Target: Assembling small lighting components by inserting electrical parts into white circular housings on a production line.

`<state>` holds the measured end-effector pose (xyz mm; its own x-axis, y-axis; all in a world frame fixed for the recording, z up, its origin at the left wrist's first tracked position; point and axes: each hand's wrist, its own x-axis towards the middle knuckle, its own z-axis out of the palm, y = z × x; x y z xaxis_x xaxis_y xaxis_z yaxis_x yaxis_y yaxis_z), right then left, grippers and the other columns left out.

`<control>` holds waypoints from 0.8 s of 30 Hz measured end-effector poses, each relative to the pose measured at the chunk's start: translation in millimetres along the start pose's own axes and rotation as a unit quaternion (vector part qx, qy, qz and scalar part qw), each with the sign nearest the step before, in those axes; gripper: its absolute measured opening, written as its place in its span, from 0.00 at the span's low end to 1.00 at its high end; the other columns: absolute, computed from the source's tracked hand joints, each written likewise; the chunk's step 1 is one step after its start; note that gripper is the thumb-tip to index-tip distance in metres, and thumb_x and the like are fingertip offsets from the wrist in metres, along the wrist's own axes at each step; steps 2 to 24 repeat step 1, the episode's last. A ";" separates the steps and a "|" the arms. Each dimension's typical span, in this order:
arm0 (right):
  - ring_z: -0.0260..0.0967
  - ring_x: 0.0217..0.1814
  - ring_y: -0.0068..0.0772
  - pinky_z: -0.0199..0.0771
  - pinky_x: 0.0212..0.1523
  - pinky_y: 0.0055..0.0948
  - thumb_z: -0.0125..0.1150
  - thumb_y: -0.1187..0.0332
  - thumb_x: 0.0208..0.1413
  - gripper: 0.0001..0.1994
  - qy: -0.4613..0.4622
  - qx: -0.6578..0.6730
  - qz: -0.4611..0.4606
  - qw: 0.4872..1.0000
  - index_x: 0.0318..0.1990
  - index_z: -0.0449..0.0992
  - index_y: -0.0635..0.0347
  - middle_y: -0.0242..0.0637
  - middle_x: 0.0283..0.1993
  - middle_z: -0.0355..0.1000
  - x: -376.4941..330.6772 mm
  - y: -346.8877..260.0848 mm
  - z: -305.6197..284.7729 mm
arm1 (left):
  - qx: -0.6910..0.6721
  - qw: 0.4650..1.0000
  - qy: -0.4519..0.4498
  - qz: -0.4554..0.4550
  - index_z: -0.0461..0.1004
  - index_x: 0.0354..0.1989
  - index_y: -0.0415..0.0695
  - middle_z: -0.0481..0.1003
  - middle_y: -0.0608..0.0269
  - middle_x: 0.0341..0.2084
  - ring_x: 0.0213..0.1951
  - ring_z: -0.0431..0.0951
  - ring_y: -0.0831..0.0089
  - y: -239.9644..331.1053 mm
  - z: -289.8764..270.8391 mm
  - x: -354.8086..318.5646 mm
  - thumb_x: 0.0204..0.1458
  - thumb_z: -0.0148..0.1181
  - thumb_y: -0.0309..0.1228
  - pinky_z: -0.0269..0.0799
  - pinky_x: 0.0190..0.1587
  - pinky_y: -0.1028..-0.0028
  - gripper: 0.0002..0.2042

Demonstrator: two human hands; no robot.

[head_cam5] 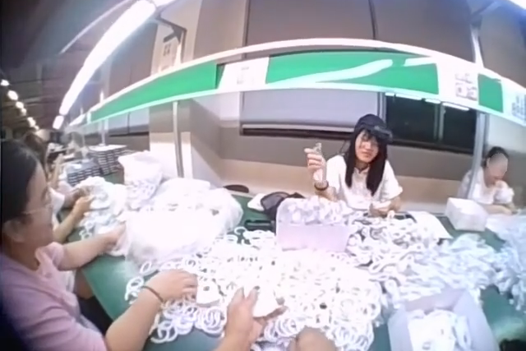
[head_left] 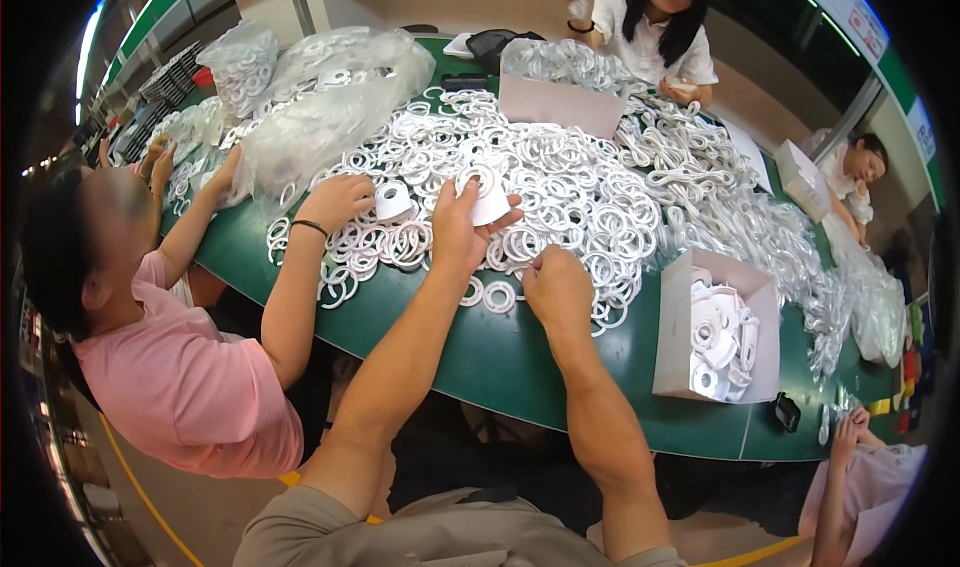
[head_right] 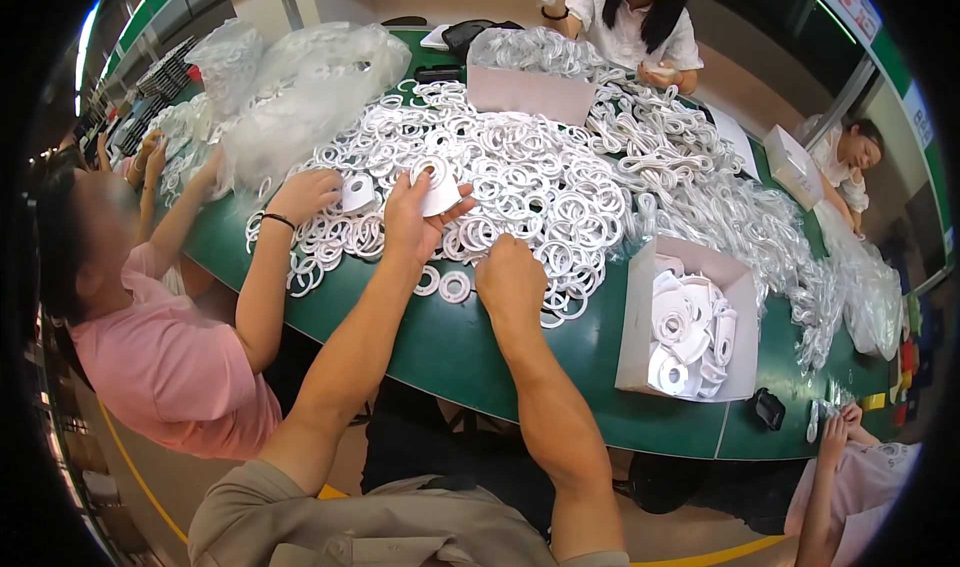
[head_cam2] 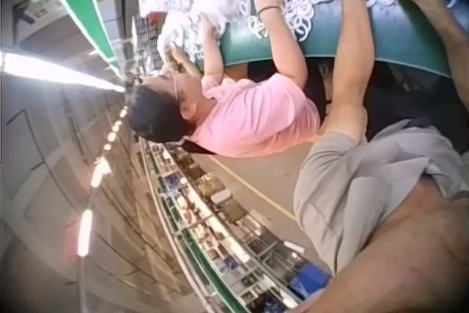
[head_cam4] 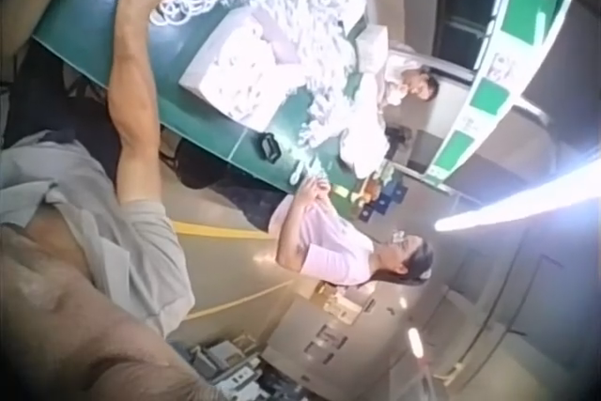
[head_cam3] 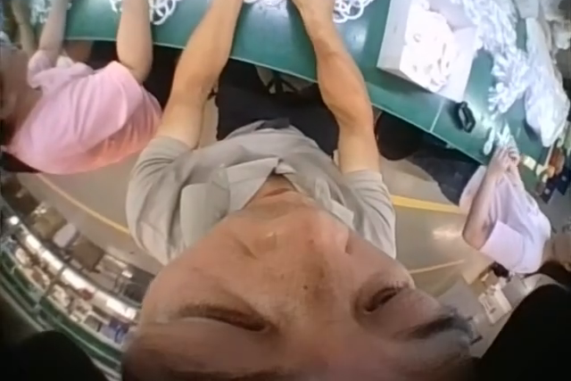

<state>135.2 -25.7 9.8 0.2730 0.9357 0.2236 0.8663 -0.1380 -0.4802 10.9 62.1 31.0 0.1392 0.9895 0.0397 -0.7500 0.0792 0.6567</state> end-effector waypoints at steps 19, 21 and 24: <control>0.74 0.39 0.53 0.75 0.39 0.43 0.65 0.64 0.45 0.14 -0.030 0.003 0.003 1.000 0.35 0.72 0.64 0.48 0.40 0.73 1.7 -1.9 -9.8 | 0.000 1.000 0.000 0.002 0.55 0.49 0.37 0.67 0.45 0.42 0.39 0.78 0.47 1.1 0.1 0.5 0.62 0.43 0.29 0.82 0.34 0.55 0.11; 0.74 0.39 0.53 0.75 0.39 0.43 0.65 0.64 0.45 0.14 -0.030 0.003 0.003 1.000 0.35 0.72 0.64 0.48 0.40 0.73 1.7 -1.9 -9.8 | 0.000 1.000 0.000 0.002 0.55 0.49 0.37 0.67 0.45 0.42 0.39 0.78 0.47 1.1 0.1 0.5 0.62 0.43 0.29 0.82 0.34 0.55 0.11; 0.74 0.39 0.53 0.75 0.39 0.43 0.65 0.64 0.45 0.14 -0.030 0.003 0.003 1.000 0.35 0.72 0.64 0.48 0.40 0.73 1.7 -1.9 -9.8 | 0.000 1.000 0.000 0.002 0.55 0.49 0.37 0.67 0.45 0.42 0.39 0.78 0.47 1.1 0.1 0.5 0.62 0.43 0.29 0.82 0.34 0.55 0.11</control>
